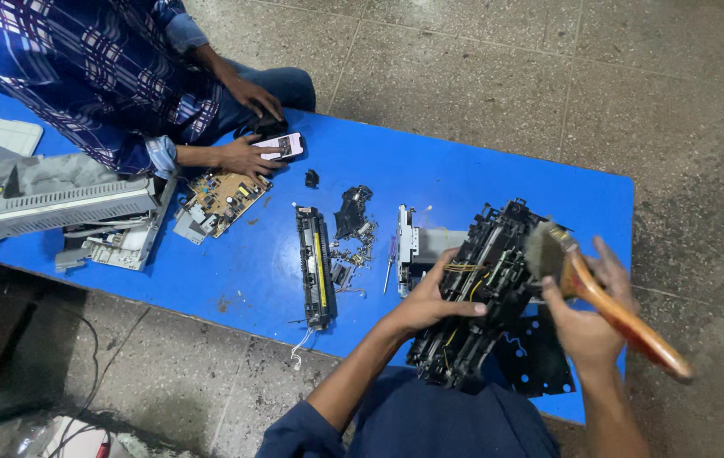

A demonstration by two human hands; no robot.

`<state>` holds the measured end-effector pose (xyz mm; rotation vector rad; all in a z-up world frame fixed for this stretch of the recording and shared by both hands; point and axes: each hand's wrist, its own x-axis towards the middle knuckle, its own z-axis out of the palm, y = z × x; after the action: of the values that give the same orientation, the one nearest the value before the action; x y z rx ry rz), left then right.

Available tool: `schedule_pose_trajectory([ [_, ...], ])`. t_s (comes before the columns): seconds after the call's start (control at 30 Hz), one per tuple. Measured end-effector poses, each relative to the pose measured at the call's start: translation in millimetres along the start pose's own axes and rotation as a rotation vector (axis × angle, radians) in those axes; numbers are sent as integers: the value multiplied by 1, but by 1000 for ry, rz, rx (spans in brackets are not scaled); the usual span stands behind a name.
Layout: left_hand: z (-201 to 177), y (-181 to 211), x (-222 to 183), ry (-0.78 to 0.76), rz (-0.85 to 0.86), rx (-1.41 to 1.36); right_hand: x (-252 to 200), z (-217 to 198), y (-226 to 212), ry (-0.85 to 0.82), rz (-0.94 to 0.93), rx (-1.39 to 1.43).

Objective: The person cleans a disassembled printer component using a brush, then reassembles it with a screwdriver. The person brushes the internal gears and rollers, places the component on the table, and secures a cover plate with screws.

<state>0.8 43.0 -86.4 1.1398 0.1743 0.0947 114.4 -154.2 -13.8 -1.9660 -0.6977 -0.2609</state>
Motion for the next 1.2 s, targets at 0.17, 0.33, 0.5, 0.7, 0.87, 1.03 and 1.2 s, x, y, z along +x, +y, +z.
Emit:
schedule_pose_trajectory([
  [0.17,-7,-8,-2,-1,-27,-27,-6,4,-15,35,-180,-210],
  [0.33,-10,-3,-4,49,-132,13,5,15,-24,-224,-416,-339],
  [0.5,2,-5,-9,44,-81,98,22,6,-21,-35,-487,-436],
  [0.7,9,5,-10,39,-19,207,34,0,-6,38,-416,-457],
  [0.87,22,10,-17,118,-97,169,27,-2,23,242,-125,-179],
  [1.03,25,18,-11,48,-134,209,29,14,26,188,-369,-181],
  [1.2,25,22,-15,72,-116,235,27,12,15,257,-256,-331],
])
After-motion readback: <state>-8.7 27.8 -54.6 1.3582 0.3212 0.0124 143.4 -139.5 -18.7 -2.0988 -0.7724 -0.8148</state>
